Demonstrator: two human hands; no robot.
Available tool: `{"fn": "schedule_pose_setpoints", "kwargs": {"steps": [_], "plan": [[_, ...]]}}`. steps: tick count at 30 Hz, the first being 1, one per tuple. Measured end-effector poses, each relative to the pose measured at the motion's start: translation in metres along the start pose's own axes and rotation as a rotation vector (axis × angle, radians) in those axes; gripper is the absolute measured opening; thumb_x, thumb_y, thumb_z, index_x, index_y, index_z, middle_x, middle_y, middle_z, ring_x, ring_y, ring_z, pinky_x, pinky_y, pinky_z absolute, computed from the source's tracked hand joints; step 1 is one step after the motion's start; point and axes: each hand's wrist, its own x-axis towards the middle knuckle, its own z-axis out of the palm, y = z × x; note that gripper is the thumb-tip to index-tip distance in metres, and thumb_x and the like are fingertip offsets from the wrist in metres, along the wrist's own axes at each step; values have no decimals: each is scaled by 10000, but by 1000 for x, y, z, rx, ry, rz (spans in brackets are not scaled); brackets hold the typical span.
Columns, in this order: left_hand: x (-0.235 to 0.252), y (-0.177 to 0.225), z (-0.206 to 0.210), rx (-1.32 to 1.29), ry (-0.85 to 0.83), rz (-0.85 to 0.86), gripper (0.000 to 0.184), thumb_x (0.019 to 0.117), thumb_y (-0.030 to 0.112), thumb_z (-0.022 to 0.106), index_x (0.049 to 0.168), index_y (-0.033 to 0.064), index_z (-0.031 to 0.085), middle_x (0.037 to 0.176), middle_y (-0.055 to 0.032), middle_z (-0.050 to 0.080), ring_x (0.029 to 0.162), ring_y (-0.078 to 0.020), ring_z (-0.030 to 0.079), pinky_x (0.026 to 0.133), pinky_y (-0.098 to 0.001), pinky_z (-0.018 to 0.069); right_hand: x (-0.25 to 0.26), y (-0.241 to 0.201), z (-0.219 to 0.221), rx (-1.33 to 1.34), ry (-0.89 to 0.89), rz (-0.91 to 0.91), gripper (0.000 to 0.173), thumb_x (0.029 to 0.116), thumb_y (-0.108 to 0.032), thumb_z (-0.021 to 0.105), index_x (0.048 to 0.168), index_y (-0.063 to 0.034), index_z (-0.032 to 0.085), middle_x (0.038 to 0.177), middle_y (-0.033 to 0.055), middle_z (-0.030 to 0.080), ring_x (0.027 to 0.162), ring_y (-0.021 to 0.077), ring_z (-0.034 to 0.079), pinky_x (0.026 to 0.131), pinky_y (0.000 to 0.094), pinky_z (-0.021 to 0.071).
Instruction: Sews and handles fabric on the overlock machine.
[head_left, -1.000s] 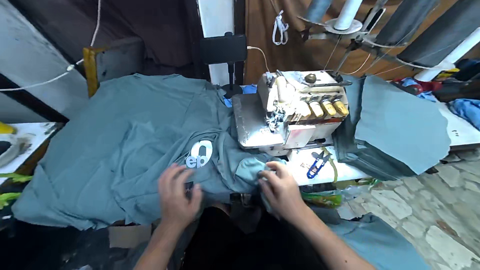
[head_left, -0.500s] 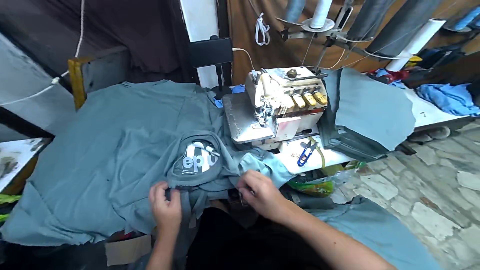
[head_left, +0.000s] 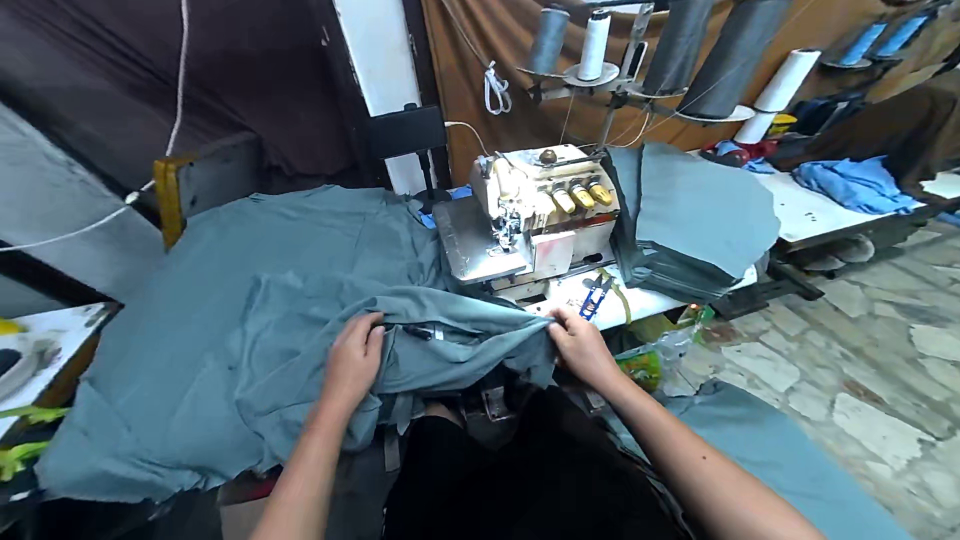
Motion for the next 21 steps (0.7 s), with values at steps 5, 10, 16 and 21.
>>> {"fn": "schedule_pose_setpoints", "kwargs": {"steps": [5,10,16,21], "plan": [[-38,-9,-1,10,123,-11,318,1022,89,492,1206,-97,673,1220,-303,665,1201,-472,610,1048,-605,440,0,3,7,104,40,92,275,1090,-101,391,1262,7,577,955,123,655,615,122,621,574,299,543],[-54,-17,10,139,113,-75,393,959,184,639,1245,-86,658,1290,-327,617,1281,-521,534,1082,-663,378,7,3,6,94,94,18,253,1077,-94,434,1204,16,624,932,116,674,679,118,650,641,302,560],[-63,-17,17,23,135,-188,397,1031,107,463,1339,-118,571,1336,-338,586,1300,-485,538,1120,-583,386,5,-5,3,55,119,21,254,1091,-112,423,1202,15,612,925,123,679,687,136,671,660,325,578],[-46,-13,3,41,-8,-368,369,1013,91,518,1345,-29,628,1372,-317,554,1340,-488,472,1101,-619,365,2,-7,1,-24,86,-76,255,1069,-81,449,1216,37,621,1015,172,692,838,198,684,782,388,559]]}}
